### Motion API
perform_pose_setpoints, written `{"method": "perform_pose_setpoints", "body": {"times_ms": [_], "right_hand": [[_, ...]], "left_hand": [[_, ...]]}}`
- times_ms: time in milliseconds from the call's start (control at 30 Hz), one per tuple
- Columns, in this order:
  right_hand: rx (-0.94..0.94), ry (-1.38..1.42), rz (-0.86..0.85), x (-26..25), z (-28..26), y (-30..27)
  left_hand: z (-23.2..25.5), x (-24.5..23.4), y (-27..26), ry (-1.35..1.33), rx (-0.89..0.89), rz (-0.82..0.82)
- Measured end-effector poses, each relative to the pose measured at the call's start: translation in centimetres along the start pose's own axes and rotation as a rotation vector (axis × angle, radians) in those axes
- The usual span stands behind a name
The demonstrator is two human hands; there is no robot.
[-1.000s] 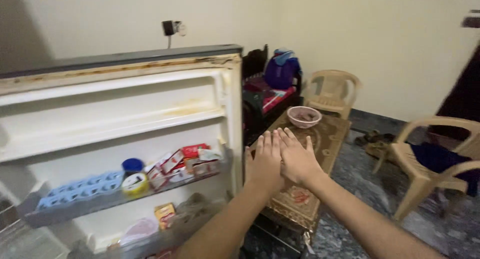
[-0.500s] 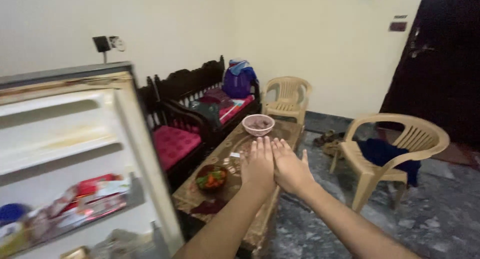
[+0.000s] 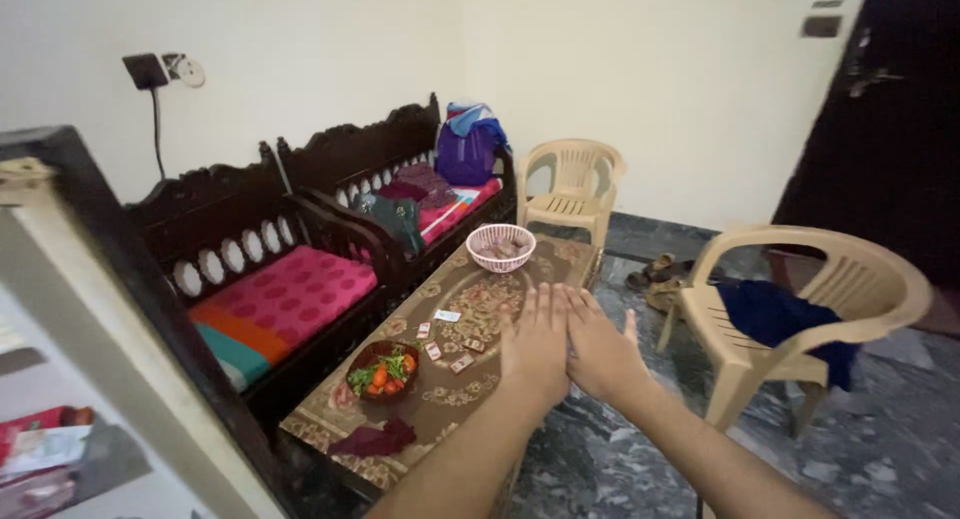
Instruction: The person repeatedly picks up small packets from a table, walks to a refrigerator, opens the door, places the packets inside, and closes the door. This cycle is repeated multiple times with different packets.
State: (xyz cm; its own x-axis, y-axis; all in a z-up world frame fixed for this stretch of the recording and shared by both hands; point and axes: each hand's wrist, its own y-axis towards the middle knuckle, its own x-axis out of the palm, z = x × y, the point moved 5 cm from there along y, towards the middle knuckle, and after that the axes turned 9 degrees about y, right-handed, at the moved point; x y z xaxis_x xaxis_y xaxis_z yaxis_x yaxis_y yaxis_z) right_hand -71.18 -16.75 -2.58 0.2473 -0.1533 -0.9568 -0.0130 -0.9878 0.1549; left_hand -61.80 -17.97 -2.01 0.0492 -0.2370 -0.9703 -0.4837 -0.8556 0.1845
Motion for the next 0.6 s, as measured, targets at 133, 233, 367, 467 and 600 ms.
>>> {"method": "perform_pose_setpoints", "body": {"times_ms": [133,233,367,467,600], "right_hand": [[-0.001,-0.06,-0.068,5.0,3.5,6.0],[0.025,-0.144,-0.136,8.9,6.0,11.8],[-0.036,-0.168,-0.251,14.3,9.1,19.7],[-0.115,-0.124,-0.26,18.5,11.2,26.0],[-0.193,-0.175,-0.273,24.5,12.4,32.8]], "left_hand": [[0.0,5.4,4.5,-0.054,-0.024,-0.044],[-1.3,11.6,11.3,-0.097,-0.074,-0.053],[-2.4,20.4,19.8,0.013,-0.107,0.044],[-2.8,24.7,22.9,0.012,-0.16,-0.092],[-7.5,25.1,25.2,-0.25,-0.313,-0.092]]}}
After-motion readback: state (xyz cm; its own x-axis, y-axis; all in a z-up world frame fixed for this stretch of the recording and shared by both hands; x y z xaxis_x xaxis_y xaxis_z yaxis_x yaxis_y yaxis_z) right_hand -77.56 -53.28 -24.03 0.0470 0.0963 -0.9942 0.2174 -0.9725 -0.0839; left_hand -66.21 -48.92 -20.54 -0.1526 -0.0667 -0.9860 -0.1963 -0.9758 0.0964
